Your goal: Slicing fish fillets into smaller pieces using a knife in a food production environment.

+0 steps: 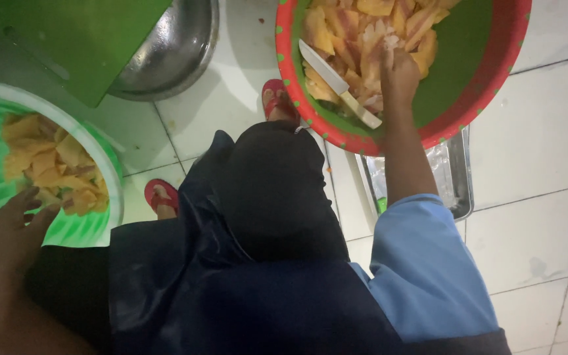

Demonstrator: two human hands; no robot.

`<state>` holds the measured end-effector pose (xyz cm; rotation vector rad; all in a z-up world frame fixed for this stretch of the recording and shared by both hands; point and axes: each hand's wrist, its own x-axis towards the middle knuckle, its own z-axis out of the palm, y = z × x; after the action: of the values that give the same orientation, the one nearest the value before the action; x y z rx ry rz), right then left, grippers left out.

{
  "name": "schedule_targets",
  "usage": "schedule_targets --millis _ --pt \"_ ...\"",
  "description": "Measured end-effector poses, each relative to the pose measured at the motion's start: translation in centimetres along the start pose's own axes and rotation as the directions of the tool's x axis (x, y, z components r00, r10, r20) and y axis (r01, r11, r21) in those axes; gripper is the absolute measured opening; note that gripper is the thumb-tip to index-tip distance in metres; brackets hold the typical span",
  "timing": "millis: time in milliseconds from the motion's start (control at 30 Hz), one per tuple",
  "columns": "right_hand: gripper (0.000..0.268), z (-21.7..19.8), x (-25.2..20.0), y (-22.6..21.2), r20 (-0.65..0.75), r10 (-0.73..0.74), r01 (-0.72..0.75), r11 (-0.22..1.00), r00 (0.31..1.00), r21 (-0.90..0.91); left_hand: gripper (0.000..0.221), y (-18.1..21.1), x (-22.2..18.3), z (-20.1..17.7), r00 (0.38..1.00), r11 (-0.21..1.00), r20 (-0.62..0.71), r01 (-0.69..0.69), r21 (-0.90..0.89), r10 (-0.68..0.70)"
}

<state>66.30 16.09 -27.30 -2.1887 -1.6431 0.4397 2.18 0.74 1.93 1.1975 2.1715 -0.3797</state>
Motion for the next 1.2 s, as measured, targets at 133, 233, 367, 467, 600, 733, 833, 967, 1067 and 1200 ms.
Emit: schedule_targets --millis 133,233,367,467,600,733,833,967,1067,1200 --pt "0.058 -1.2 0.6 -1.2 -0.034 0.034 -0.026 0.978 0.999 0.207 0.054 0.8 0.0 -0.4 0.999 0.999 0.021 0.038 0.033 -0.039" --pt "0.030 -4.3 1.3 -5.8 0.117 0.154 -0.188 0.907 0.981 0.377 0.055 0.6 0.4 -0.2 1.000 1.000 0.018 0.014 0.028 -0.015" --pt "0.036 -3.8 2.2 -9.2 0.421 0.353 -0.357 0.931 0.835 -0.073 0.055 1.6 0.1 -0.6 0.998 0.998 0.027 0.049 -0.033 -0.048" --pt "0.045 -1.7 2.8 -8.0 0.437 0.347 -0.280 0.936 0.830 -0.211 0.054 3.0 -0.9 -1.3 0.997 0.995 0.027 0.074 -0.068 -0.073" --pt "0.073 -0.7 3.4 -1.9 0.394 0.397 -0.497 0.846 0.829 0.194 0.055 0.9 0.1 -0.4 1.000 0.999 0.009 0.014 0.032 -0.015" --pt "0.058 -0.8 6.3 3.3 0.150 0.373 -0.382 0.923 0.916 0.037 0.055 1.1 0.2 -0.4 1.000 1.000 0.011 -0.005 0.019 0.005" --pt "0.049 1.0 2.6 12.3 0.253 0.427 -0.495 0.705 0.868 0.508 0.046 2.9 -0.6 -1.1 1.000 1.000 0.031 0.005 -0.003 -0.004" --pt "0.011 4.4 7.0 14.3 -0.093 0.035 -0.008 0.959 0.995 0.282 0.052 2.6 -0.7 -0.7 1.000 1.000 -0.020 -0.016 -0.019 0.015" --pt "0.021 0.3 6.9 5.4 0.101 0.460 -0.403 0.626 0.882 0.667 0.052 2.0 -0.4 -0.4 1.000 1.000 -0.026 -0.012 -0.022 0.012" --pt "0.063 2.9 9.2 14.1 0.164 -0.315 0.351 0.885 0.935 -0.306 0.050 2.2 -0.4 -0.5 0.999 0.999 -0.026 -0.034 0.030 0.035"
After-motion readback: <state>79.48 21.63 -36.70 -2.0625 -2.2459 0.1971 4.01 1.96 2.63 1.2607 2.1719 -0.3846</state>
